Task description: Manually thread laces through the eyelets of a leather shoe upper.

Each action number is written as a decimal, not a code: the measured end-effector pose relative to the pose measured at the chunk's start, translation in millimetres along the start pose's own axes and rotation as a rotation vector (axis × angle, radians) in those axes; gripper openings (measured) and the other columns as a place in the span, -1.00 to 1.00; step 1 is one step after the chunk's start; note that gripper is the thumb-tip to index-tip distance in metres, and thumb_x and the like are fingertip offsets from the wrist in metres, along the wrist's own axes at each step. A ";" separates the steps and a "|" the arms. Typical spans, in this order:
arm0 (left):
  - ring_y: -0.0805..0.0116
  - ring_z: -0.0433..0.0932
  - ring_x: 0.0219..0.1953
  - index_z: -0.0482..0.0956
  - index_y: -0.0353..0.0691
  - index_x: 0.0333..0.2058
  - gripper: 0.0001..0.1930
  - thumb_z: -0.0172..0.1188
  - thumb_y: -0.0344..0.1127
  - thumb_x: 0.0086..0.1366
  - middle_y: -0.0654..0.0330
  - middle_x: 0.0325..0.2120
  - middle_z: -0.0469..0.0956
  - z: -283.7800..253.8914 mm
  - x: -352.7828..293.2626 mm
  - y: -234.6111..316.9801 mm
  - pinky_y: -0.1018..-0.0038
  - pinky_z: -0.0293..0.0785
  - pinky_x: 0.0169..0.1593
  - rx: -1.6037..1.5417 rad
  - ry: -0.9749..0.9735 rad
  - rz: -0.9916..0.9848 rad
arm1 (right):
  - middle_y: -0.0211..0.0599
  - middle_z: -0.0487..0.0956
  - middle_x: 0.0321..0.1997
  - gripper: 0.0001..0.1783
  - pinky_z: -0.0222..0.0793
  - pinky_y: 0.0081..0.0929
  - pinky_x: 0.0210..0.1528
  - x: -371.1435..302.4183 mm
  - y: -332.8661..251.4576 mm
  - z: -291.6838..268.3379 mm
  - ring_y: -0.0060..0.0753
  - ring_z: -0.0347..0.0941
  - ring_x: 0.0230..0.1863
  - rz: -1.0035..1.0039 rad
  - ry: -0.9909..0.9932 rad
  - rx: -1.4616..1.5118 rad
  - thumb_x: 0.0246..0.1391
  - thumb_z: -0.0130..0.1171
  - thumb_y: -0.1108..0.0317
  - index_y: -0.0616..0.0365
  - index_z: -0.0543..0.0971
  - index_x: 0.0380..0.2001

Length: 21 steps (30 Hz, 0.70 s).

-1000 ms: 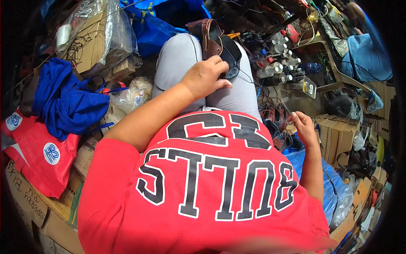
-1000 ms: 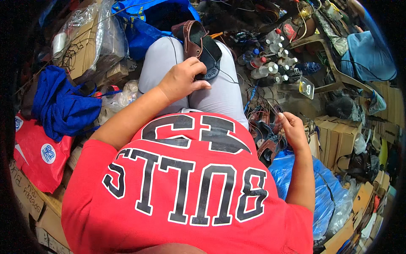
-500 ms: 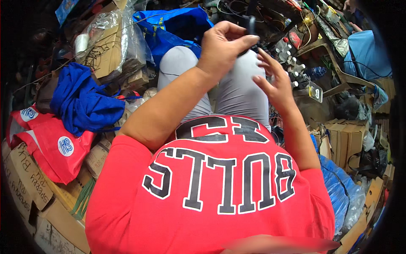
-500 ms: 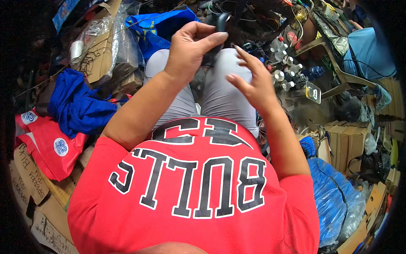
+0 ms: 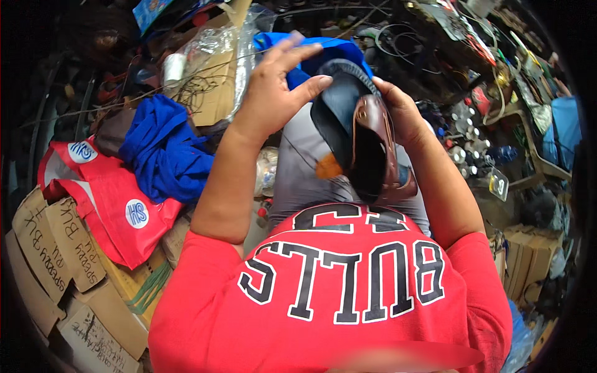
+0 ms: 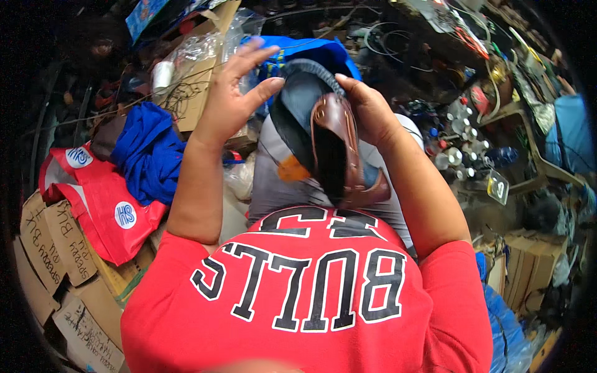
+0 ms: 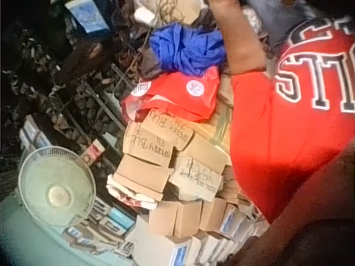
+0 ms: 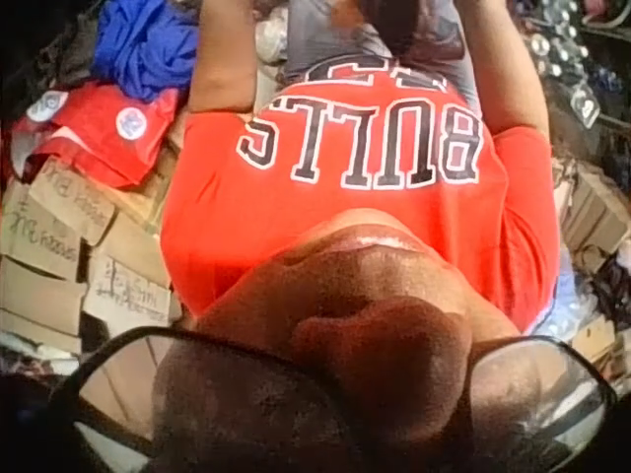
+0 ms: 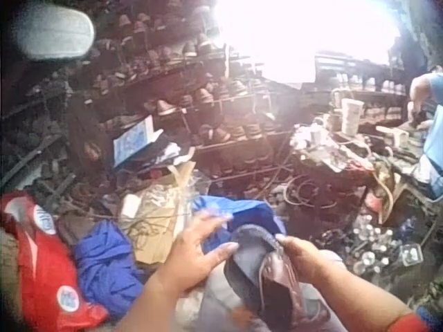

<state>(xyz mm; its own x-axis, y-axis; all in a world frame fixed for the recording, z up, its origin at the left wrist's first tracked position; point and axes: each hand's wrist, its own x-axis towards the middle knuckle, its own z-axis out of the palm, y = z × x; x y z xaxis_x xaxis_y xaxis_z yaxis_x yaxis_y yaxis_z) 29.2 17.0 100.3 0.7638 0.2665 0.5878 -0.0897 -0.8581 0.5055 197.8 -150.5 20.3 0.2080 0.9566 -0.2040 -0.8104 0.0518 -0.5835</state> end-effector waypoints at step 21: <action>0.55 0.51 -0.27 0.59 -0.33 -0.21 -0.81 0.14 -0.40 0.22 0.24 -0.33 0.60 28.3 -49.6 -46.0 0.61 0.39 -0.11 -0.844 -0.117 -0.665 | -0.36 0.48 -0.08 -0.51 0.23 -0.51 0.06 12.4 44.6 -2.6 -0.52 0.35 -0.06 -0.066 -0.018 -0.585 0.13 0.04 0.03 0.17 0.45 -0.01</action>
<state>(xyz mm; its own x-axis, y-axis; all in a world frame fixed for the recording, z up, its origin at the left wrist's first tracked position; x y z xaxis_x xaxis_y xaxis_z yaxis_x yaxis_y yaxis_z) 13.5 30.8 29.9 0.8743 0.4853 -0.0062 -0.0121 0.0345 0.9993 165.7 -137.1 -10.3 0.2338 0.9618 -0.1420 -0.3582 -0.0506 -0.9323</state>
